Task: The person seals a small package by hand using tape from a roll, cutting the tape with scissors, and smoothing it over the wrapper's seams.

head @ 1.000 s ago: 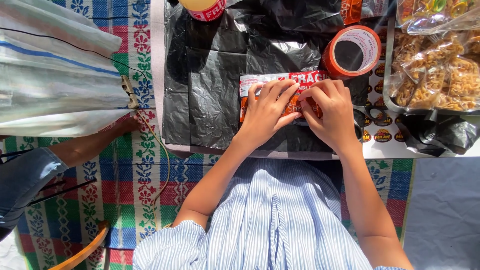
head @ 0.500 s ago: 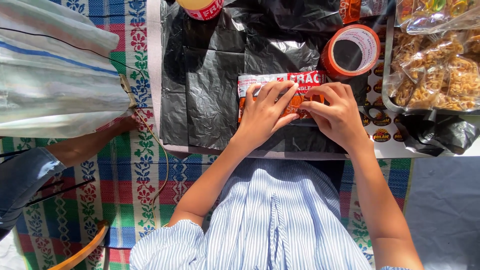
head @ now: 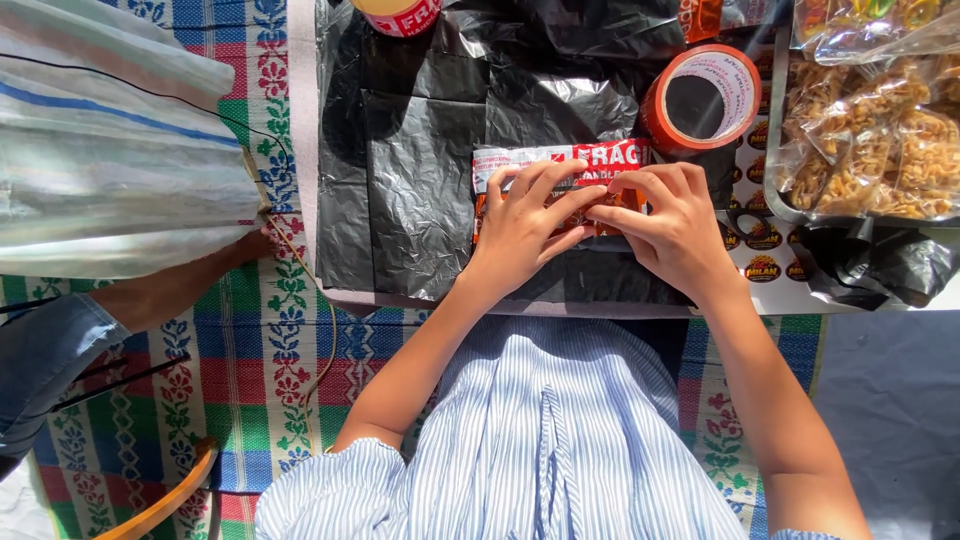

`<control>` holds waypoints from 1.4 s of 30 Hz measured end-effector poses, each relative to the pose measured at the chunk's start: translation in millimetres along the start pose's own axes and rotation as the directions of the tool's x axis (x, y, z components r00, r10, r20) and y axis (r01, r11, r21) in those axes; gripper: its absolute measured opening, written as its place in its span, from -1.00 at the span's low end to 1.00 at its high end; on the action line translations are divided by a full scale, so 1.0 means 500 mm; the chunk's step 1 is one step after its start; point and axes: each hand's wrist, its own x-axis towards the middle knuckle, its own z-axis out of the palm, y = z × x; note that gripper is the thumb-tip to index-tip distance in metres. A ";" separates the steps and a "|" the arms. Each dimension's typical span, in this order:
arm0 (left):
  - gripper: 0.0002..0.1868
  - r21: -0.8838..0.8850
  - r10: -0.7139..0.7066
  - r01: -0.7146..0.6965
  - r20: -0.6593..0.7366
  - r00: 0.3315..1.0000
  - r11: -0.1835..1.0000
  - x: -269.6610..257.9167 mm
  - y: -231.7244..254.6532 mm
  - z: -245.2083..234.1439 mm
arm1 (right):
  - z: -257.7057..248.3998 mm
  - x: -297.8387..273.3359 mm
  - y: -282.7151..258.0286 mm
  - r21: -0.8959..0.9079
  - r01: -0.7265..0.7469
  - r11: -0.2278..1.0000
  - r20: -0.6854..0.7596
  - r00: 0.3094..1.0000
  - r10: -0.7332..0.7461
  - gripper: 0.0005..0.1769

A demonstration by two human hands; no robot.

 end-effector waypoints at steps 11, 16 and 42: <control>-0.47 -0.016 -0.012 0.013 0.017 1.000 1.000 0.000 -0.002 0.000 | 0.016 -0.013 0.008 0.036 -0.017 0.999 -0.011 1.000 0.017 -0.72; -0.46 -0.007 -0.011 0.011 0.026 1.000 1.000 0.003 -0.002 -0.002 | 0.005 -0.001 -0.001 -0.003 -0.005 1.000 0.004 1.000 0.005 -0.71; -0.45 -0.062 -0.022 0.022 0.013 1.000 0.998 0.002 0.000 -0.005 | 0.024 -0.015 -0.002 -0.072 -0.046 0.996 0.071 0.996 0.051 -0.55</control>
